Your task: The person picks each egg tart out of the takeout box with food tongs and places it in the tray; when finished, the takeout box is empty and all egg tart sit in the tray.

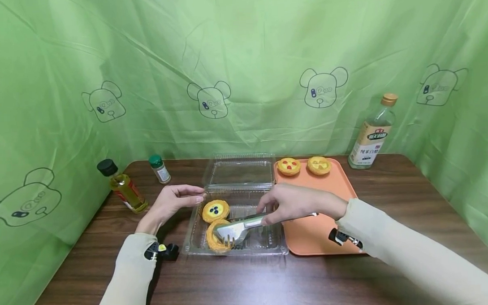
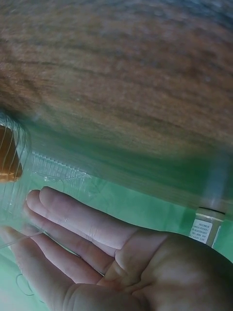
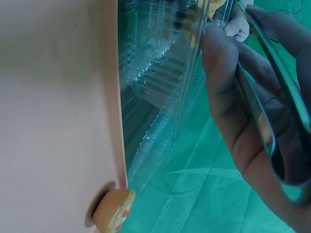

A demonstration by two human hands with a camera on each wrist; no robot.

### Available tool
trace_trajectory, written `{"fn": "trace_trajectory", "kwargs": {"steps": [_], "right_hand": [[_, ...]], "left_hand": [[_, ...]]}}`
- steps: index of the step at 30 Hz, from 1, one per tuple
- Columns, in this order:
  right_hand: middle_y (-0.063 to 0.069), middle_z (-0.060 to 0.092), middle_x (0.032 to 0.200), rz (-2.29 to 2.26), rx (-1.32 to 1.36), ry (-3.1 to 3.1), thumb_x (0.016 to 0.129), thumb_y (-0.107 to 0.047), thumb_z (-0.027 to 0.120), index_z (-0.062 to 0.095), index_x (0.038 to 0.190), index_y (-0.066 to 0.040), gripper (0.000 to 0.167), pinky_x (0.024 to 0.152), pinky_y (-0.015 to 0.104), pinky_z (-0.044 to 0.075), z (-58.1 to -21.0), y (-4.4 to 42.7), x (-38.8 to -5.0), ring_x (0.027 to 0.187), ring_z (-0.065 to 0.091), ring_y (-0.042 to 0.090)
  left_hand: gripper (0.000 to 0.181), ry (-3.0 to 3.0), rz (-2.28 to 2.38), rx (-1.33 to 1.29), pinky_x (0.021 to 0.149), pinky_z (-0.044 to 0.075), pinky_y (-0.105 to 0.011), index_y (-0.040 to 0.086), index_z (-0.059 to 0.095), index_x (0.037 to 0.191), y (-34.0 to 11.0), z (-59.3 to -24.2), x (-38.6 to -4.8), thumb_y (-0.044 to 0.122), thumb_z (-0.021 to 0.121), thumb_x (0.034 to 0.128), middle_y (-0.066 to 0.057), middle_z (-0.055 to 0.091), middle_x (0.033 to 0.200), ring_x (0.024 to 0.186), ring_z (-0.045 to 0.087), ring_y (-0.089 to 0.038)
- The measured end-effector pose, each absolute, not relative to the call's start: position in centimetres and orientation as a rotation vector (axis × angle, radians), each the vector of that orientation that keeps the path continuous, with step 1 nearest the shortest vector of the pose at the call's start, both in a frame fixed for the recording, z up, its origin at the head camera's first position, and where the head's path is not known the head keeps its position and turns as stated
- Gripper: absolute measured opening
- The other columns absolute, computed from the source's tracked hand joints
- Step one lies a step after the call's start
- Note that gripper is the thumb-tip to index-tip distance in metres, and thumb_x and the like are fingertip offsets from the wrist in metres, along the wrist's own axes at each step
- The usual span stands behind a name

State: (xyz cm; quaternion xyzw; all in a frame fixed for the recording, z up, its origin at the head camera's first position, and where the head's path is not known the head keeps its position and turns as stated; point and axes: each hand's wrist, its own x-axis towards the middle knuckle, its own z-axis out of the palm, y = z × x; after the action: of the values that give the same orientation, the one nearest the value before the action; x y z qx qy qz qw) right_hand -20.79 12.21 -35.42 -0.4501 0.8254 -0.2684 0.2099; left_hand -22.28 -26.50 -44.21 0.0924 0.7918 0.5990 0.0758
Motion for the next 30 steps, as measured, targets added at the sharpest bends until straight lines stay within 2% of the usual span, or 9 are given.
{"fn": "trace_trajectory", "kwargs": {"steps": [5,10,15,22,30], "right_hand": [[-0.013,0.071,0.083,-0.783,-1.244,2.294,0.095,-0.026,0.079,0.080,0.115,-0.013,0.023,0.057,0.024,0.051,-35.2,13.1,-20.8,0.068,0.064,0.007],[-0.011,0.071,0.082,-0.818,-1.189,2.286,0.097,-0.026,0.077,0.079,0.118,-0.014,0.024,0.054,0.026,0.052,-34.6,14.2,-20.8,0.061,0.061,0.007],[-0.008,0.072,0.081,-0.871,-1.141,2.291,0.098,-0.025,0.078,0.079,0.119,-0.014,0.024,0.052,0.028,0.054,-34.0,15.7,-20.9,0.060,0.065,0.015],[-0.007,0.073,0.080,-0.919,-1.104,2.363,0.096,-0.023,0.080,0.080,0.116,-0.015,0.021,0.048,0.029,0.053,-33.1,17.8,-21.2,0.057,0.064,0.014],[-0.004,0.073,0.082,-0.926,-0.995,2.432,0.096,-0.025,0.081,0.081,0.112,-0.020,0.017,0.051,0.032,0.056,-32.2,20.2,-21.5,0.062,0.067,0.021]], "left_hand": [[0.040,2.389,1.786,0.283,0.087,0.062,-0.032,0.000,0.077,0.124,-26.5,-44.2,-22.3,0.018,0.088,0.0902,-0.013,0.078,0.116,0.104,0.076,-0.020],[0.040,2.395,1.782,0.277,0.086,0.062,-0.032,0.000,0.077,0.124,-26.5,-44.3,-22.2,0.017,0.088,0.0902,-0.013,0.078,0.116,0.103,0.076,-0.020],[0.040,2.392,1.792,0.280,0.087,0.062,-0.032,0.000,0.077,0.124,-26.5,-44.3,-22.3,0.017,0.088,0.0904,-0.013,0.078,0.117,0.104,0.076,-0.020],[0.040,2.410,1.779,0.262,0.087,0.062,-0.031,0.000,0.077,0.124,-26.6,-44.4,-22.2,0.019,0.089,0.0901,-0.012,0.079,0.115,0.104,0.075,-0.018],[0.040,2.402,1.791,0.265,0.086,0.062,-0.031,0.000,0.077,0.123,-26.4,-44.2,-22.2,0.018,0.089,0.0897,-0.011,0.079,0.116,0.104,0.075,-0.018]]}}
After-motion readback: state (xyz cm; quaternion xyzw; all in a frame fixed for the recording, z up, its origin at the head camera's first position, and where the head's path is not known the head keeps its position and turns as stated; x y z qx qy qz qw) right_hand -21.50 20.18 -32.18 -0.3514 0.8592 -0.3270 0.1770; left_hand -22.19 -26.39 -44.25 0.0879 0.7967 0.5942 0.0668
